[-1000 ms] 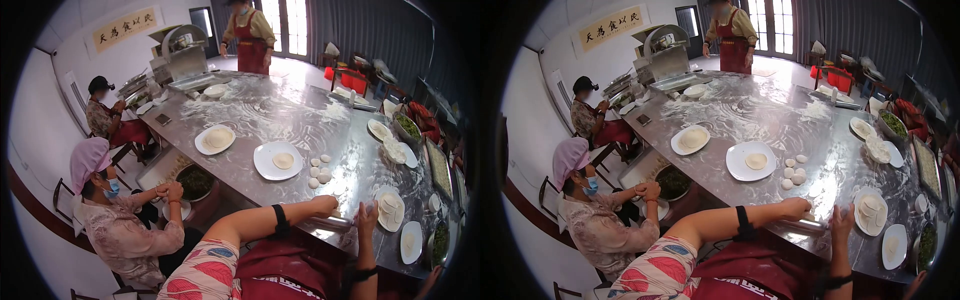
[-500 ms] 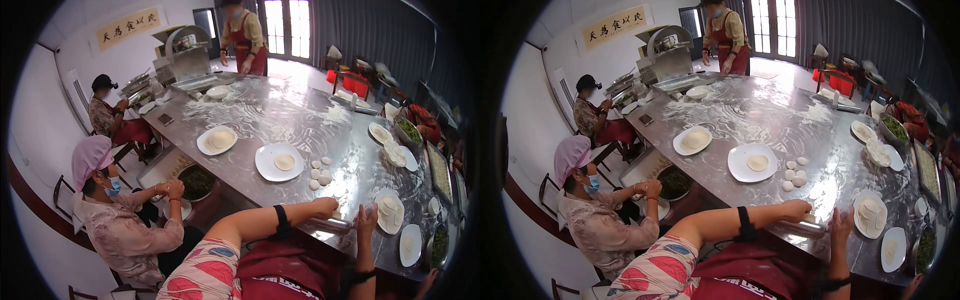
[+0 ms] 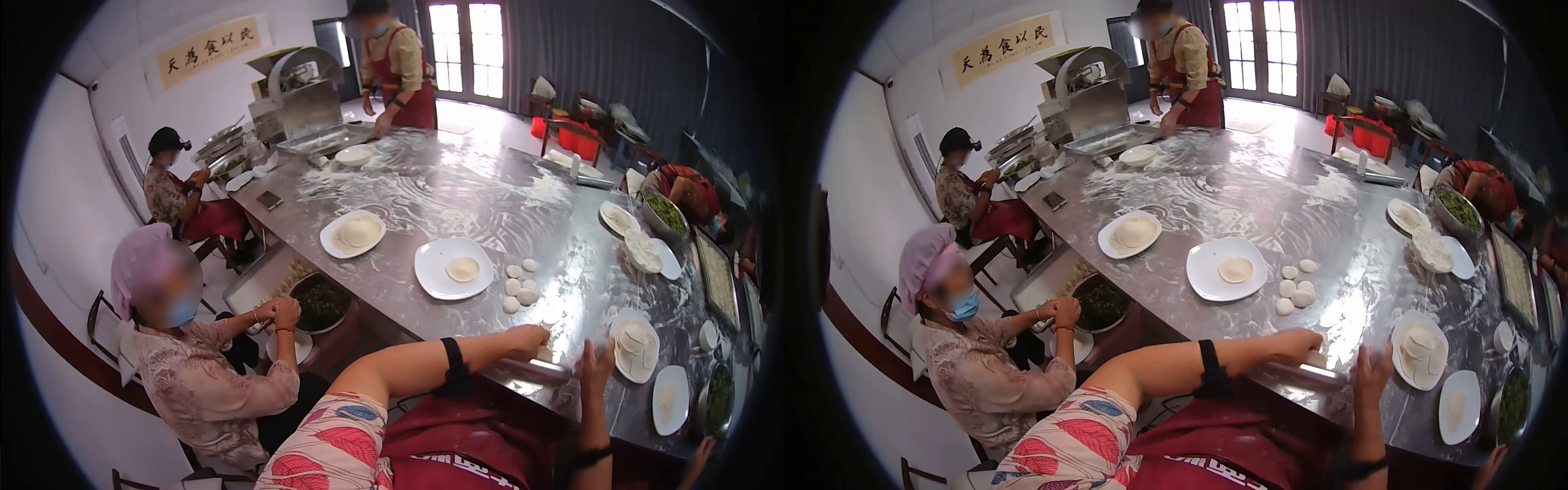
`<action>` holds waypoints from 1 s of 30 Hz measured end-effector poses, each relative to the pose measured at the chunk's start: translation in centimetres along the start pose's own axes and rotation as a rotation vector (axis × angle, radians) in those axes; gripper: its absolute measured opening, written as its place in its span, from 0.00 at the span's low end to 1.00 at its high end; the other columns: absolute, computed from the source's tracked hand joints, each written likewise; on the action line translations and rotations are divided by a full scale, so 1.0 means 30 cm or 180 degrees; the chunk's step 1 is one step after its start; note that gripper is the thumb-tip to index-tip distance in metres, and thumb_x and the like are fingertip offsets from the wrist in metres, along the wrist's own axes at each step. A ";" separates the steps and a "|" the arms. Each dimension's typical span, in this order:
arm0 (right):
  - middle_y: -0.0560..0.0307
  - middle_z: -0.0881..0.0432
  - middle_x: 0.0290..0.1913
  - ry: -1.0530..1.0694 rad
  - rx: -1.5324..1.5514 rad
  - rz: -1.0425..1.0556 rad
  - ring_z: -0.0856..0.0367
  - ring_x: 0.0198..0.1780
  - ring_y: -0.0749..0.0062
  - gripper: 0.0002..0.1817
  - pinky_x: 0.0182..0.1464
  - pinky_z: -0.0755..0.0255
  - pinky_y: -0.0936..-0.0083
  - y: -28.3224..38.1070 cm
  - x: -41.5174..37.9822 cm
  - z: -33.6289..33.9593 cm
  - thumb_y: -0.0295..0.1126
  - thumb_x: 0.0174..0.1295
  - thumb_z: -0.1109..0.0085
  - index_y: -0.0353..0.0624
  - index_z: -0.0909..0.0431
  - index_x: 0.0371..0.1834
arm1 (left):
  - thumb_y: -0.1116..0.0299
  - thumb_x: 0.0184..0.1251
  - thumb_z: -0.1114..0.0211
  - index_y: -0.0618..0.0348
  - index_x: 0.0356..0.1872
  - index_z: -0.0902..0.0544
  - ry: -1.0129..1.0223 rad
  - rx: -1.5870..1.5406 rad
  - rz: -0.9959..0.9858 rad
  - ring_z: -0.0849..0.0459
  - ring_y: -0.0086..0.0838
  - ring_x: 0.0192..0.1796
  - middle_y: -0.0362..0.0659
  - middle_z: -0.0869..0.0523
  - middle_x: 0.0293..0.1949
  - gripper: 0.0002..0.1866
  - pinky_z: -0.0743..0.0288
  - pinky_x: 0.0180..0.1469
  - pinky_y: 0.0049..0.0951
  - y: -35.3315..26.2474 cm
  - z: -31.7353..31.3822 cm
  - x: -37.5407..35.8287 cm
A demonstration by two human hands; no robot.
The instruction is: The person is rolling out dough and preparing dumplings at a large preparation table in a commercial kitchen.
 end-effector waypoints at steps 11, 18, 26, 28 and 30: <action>0.62 0.28 0.18 -0.0129 -0.0126 0.0263 0.29 0.17 0.81 0.07 0.17 0.36 0.81 0.080 -0.216 0.060 0.24 0.61 0.43 0.41 0.33 0.32 | 0.68 0.52 0.38 0.67 0.39 0.18 0.0285 -0.0137 -0.0036 0.16 0.47 0.43 0.60 0.16 0.38 0.15 0.25 0.44 0.43 -0.011 0.007 0.010; 0.46 0.27 0.18 -0.0125 -0.0501 0.0293 0.26 0.18 0.62 0.17 0.23 0.32 0.67 0.002 0.093 -0.045 0.32 0.56 0.34 0.37 0.36 0.33 | 0.65 0.58 0.41 0.62 0.37 0.17 0.0268 0.0109 0.0020 0.18 0.49 0.44 0.58 0.16 0.38 0.12 0.27 0.47 0.41 0.003 0.003 0.065; 0.61 0.24 0.19 0.0076 0.0265 -0.0236 0.25 0.19 0.81 0.10 0.21 0.32 0.82 0.100 -0.237 0.069 0.27 0.62 0.40 0.42 0.34 0.32 | 0.73 0.55 0.41 0.64 0.37 0.20 0.0367 -0.0396 -0.0012 0.20 0.33 0.33 0.49 0.17 0.32 0.09 0.28 0.39 0.37 0.037 0.019 0.052; 0.60 0.25 0.18 0.0112 0.0126 -0.0129 0.25 0.19 0.80 0.10 0.20 0.32 0.81 0.083 -0.212 0.065 0.27 0.62 0.40 0.41 0.34 0.32 | 0.73 0.56 0.42 0.64 0.39 0.21 0.0384 -0.0391 -0.0241 0.19 0.35 0.35 0.50 0.16 0.33 0.11 0.28 0.40 0.37 0.063 0.031 0.038; 0.59 0.25 0.18 0.0065 -0.0031 0.0089 0.25 0.18 0.79 0.10 0.19 0.32 0.80 0.075 -0.131 0.050 0.27 0.61 0.40 0.40 0.34 0.32 | 0.72 0.56 0.43 0.64 0.41 0.20 0.0382 -0.0265 -0.0333 0.18 0.37 0.36 0.51 0.16 0.34 0.12 0.28 0.42 0.36 0.049 0.044 0.037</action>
Point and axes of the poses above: each hand's wrist, its own x-axis towards the middle knuckle, its own z-axis out of the back of the hand, y = z × x, the point moved 2 cm from there along x, towards the middle knuckle
